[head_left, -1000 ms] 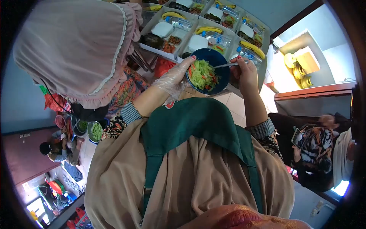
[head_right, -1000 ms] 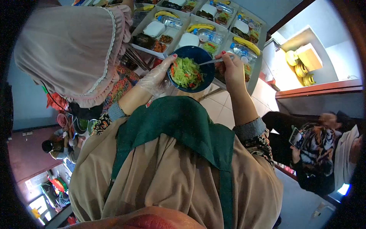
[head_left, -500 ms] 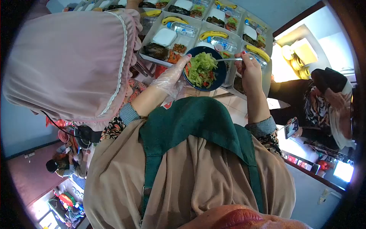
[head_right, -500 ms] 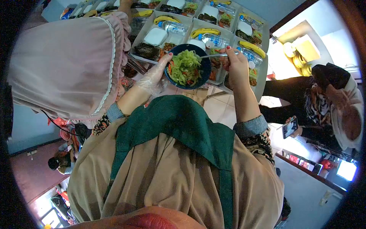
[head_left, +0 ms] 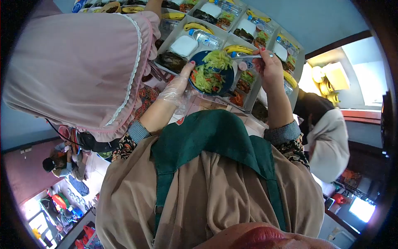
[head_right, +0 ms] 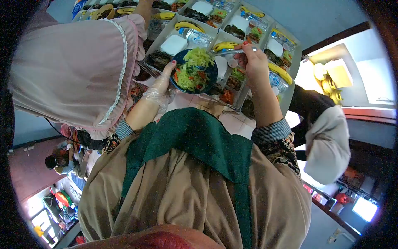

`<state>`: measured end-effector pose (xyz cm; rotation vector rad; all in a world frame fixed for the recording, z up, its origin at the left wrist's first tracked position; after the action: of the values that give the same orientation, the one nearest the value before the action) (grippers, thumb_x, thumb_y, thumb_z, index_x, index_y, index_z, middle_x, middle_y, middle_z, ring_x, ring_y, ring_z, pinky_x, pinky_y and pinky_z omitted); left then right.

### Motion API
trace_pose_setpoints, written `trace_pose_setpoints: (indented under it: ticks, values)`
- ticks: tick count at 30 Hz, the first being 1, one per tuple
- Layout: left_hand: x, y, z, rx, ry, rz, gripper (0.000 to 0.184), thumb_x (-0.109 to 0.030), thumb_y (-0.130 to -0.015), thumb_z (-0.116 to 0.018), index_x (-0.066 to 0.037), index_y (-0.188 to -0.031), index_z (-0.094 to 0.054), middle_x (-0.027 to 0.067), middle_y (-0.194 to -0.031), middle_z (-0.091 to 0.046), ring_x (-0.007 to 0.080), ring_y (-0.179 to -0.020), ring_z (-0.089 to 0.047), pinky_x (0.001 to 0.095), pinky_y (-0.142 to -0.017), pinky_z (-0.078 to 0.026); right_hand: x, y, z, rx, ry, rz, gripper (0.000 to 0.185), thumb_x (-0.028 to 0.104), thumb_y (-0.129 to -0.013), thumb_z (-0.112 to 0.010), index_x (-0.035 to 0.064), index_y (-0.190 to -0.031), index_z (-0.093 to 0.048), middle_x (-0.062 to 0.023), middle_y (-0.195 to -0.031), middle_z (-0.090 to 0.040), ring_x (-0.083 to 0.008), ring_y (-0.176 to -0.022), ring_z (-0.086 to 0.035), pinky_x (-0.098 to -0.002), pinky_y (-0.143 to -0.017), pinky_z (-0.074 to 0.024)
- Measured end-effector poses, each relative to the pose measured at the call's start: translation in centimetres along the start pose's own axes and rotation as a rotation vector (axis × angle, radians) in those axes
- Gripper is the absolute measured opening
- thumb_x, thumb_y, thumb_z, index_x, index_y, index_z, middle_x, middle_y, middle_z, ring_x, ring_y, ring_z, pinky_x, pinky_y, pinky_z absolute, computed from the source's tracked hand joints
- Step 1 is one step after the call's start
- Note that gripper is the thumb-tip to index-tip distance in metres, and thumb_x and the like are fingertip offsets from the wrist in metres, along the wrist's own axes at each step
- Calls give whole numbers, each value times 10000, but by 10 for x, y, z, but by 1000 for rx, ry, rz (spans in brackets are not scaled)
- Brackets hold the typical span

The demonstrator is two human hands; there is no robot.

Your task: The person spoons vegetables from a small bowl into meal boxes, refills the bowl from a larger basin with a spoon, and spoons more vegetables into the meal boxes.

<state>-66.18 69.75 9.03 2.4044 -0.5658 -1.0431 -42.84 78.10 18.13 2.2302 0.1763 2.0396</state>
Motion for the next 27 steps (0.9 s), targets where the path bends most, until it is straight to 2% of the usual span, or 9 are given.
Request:
trace_pose_setpoints:
  ticks: [8, 11, 14, 17, 20, 21, 27]
  values:
    - [-20, -21, 15, -66, 32, -35, 513, -412, -854, -602, -42, -1188, -479, 123, -1142, -584, 217, -981, -618, 354, -828, -538, 7, -38, -18, 20, -2, 38, 275, 292, -933, -510, 53, -884, -637, -23, -679, -595, -69, -558, -444, -216, -531, -349]
    - [-24, -29, 22, -95, -35, -80, 559, -489, -850, -570, -53, -1194, -498, 76, -1074, -616, 160, -924, -624, 319, -728, -533, 7, -42, -24, 45, -21, 35, 278, 294, -932, -512, 48, -895, -637, -20, -677, -588, -68, -566, -445, -216, -531, -348]
    - [-23, -31, 26, -72, -27, -75, 561, -494, -847, -570, -55, -1188, -499, 71, -1069, -614, 152, -897, -626, 310, -707, -532, 5, -49, -25, 72, -42, 46, 281, 293, -932, -512, 42, -907, -636, -20, -677, -585, -68, -569, -445, -213, -532, -348]
    - [-20, -29, 37, -100, 24, -40, 527, -412, -855, -595, -44, -1206, -459, 123, -1174, -566, 228, -1008, -609, 361, -803, -543, 7, -54, -25, 46, -52, 51, 279, 286, -933, -511, 36, -911, -635, -22, -680, -587, -67, -567, -442, -209, -531, -349]
    - [-23, -3, 33, -78, 41, -52, 533, -410, -852, -598, -38, -1207, -459, 128, -1171, -567, 231, -1003, -609, 367, -808, -540, 7, -59, -22, 25, -78, 63, 271, 271, -935, -506, 32, -914, -635, -22, -689, -590, -64, -567, -442, -204, -530, -350]
    - [-23, 10, 36, -167, -30, -43, 539, -461, -840, -595, -51, -1177, -505, 74, -1095, -614, 179, -877, -631, 313, -703, -523, 6, -63, -21, 24, -91, 68, 268, 264, -936, -504, 31, -915, -635, -23, -693, -591, -63, -568, -443, -202, -529, -351]
    - [-13, 38, 68, -207, -28, -37, 544, -447, -832, -610, -53, -1191, -499, 61, -1088, -613, 149, -921, -612, 284, -724, -518, -32, -86, -15, -18, -5, 40, 282, 268, -948, -487, 30, -918, -635, -22, -721, -608, -76, -571, -458, -217, -525, -361]
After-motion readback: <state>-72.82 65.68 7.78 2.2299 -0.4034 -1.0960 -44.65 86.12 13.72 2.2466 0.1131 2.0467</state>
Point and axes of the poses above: each hand's wrist, its own y-axis away from the middle knuckle, its own z-axis out of the back of the hand, x = y × z, the point moved 9 cm from there along -y, towards the middle knuckle
